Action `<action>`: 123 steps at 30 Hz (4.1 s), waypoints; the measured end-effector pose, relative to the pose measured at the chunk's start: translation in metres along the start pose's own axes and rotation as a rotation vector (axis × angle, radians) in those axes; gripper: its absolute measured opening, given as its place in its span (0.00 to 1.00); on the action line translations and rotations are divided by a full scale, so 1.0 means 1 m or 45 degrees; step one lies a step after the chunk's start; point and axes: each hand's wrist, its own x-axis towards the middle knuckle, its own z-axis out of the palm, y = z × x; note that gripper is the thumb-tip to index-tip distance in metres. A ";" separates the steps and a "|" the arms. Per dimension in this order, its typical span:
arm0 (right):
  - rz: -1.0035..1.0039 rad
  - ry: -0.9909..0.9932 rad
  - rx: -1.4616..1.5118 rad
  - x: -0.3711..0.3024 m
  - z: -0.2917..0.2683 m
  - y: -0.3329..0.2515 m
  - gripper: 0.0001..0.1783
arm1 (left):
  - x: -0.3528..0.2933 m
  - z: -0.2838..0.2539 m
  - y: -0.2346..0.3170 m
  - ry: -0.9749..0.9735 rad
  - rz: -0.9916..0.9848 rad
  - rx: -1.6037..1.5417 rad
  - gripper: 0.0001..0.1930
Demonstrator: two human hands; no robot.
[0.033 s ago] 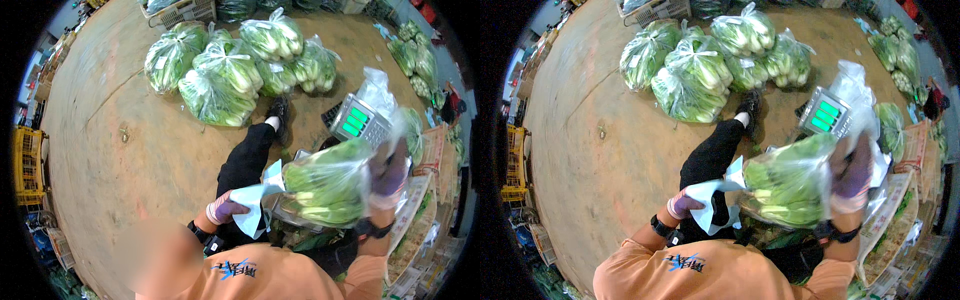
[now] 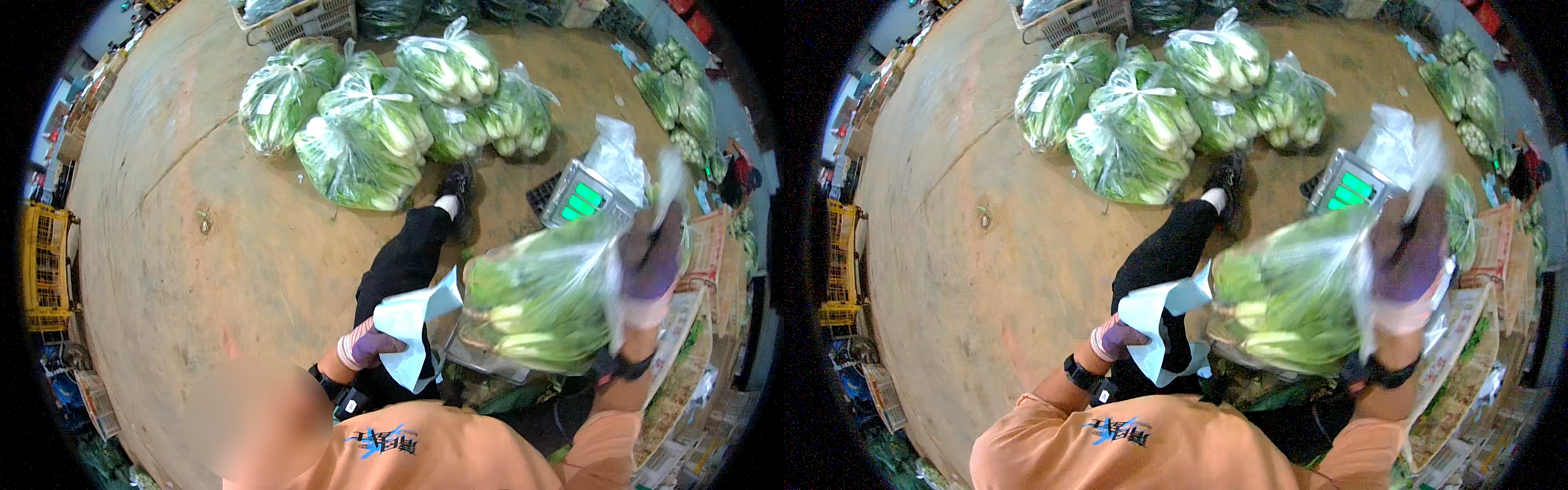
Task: The person takes bunches of green leafy vegetables from a large sack and places them into a clear plastic bag on a digital scale. After weighing the vegetables, the person ties the bag closed and handles printed receipts.
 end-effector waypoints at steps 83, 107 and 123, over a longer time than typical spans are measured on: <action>-0.244 -0.194 -0.365 -0.240 -0.141 0.063 0.20 | 0.000 0.152 -0.085 -0.654 -0.233 0.942 0.17; -0.149 -0.047 -0.318 -0.244 -0.139 0.064 0.18 | 0.001 0.146 -0.092 -0.773 -0.301 1.023 0.22; -0.163 -0.054 -0.274 -0.236 -0.144 0.073 0.18 | 0.009 0.142 -0.100 -0.795 -0.409 0.856 0.24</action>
